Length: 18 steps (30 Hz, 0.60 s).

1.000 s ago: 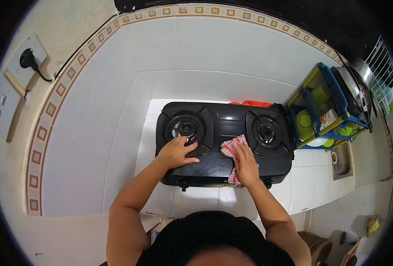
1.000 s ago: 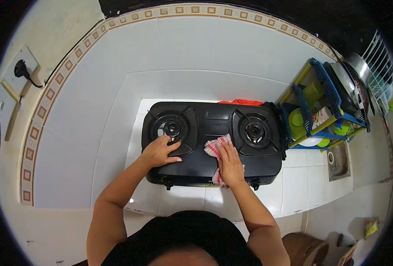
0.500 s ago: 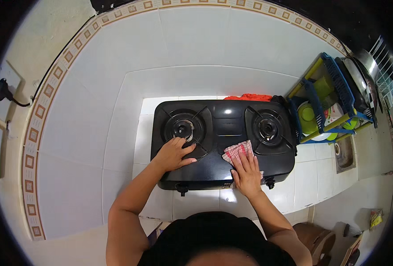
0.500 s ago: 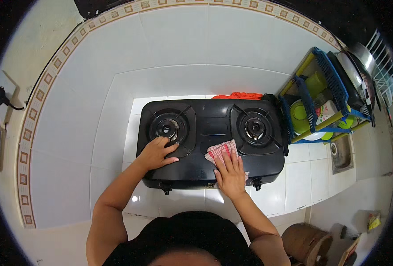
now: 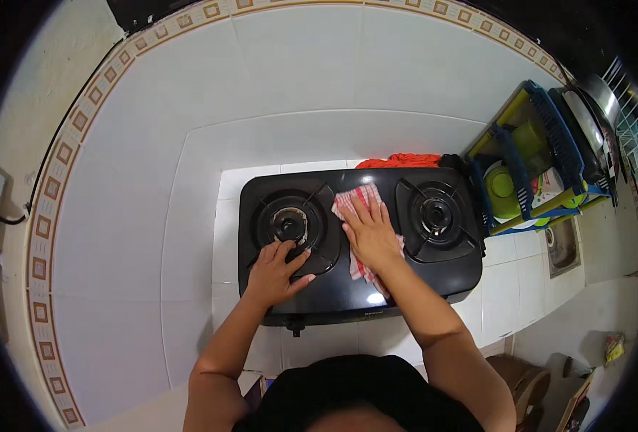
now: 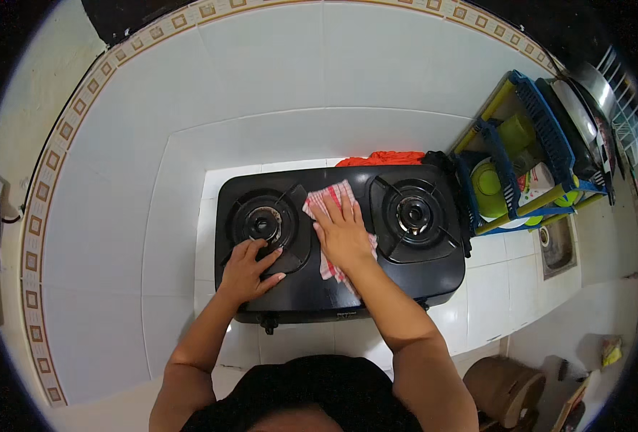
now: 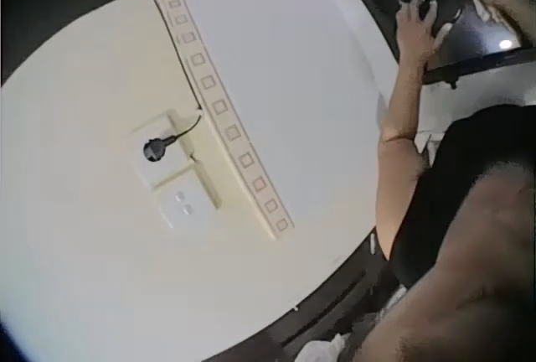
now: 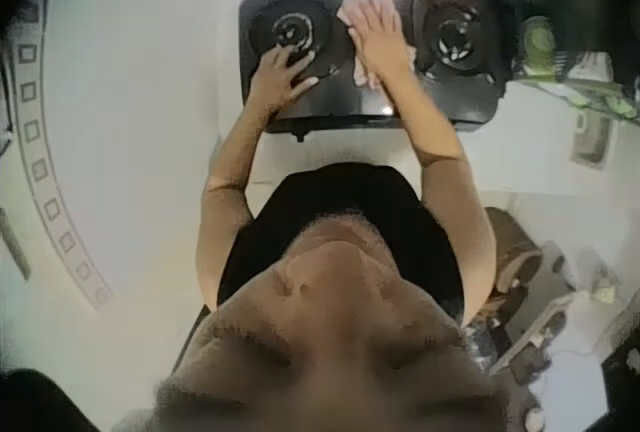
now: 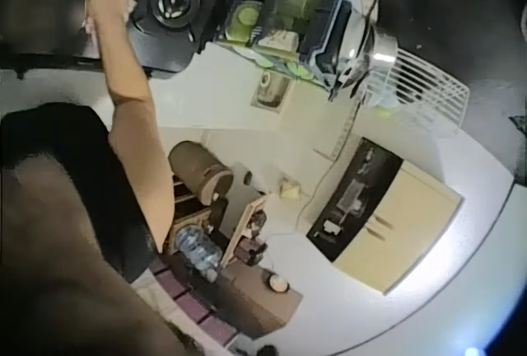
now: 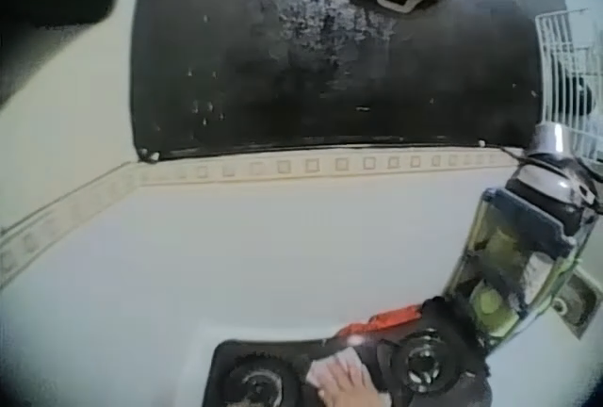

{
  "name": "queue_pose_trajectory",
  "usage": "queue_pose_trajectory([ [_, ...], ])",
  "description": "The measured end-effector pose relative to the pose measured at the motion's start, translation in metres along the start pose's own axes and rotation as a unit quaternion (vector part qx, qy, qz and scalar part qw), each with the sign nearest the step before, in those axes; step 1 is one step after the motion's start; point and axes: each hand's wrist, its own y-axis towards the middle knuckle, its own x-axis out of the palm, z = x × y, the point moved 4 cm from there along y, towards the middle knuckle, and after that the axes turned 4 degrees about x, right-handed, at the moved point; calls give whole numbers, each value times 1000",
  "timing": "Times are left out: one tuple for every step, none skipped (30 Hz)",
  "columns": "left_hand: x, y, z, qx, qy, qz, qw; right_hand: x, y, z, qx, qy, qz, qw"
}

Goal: Cleaning a gas stove unit and its components using a wet cloth.

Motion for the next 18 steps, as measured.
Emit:
queue_pose_trajectory([
  [-1,0,1,-5,-8,-3,1000,5,14,4,8,-3,-12,1000],
  [0,0,2,-2,-7,-3,1000,10,27,9,16,-5,-24,1000],
  [0,-1,1,-15,-5,-9,1000,15,40,15,25,-5,-34,999],
  [1,-3,1,-27,-3,-13,1000,17,53,19,39,-12,-43,998],
  [5,-5,0,-24,3,-3,1000,23,63,24,34,-19,-7,999],
  [4,-6,-1,-24,4,-4,1000,27,72,29,28,-25,28,999],
  [3,-5,0,-26,5,-3,1000,24,83,33,27,-25,28,999],
  [3,-5,1,-27,5,-2,1000,23,93,40,57,-7,-6,998],
  [3,-7,1,-29,6,-2,1000,24,101,44,84,11,-41,996],
  [4,-6,1,-28,-3,5,1000,26,105,48,85,10,-40,996],
  [5,-5,0,-26,-13,12,999,29,107,53,109,-12,-22,994],
  [5,-5,0,-28,-14,10,999,28,106,52,131,-33,-6,991],
  [6,-5,-1,-19,-8,18,1000,29,102,52,126,-18,-23,992],
  [6,-4,-1,-10,-3,25,1000,30,95,50,128,-18,-26,991],
  [5,-3,-2,-10,-31,36,999,28,87,46,117,-40,19,992],
  [2,-3,-2,-20,-39,39,998,20,75,33,102,-60,61,991],
  [2,-6,-3,-17,-36,39,998,18,63,27,114,-37,-10,993],
  [1,-4,-4,-11,-31,43,999,14,49,23,116,-39,-12,992],
])
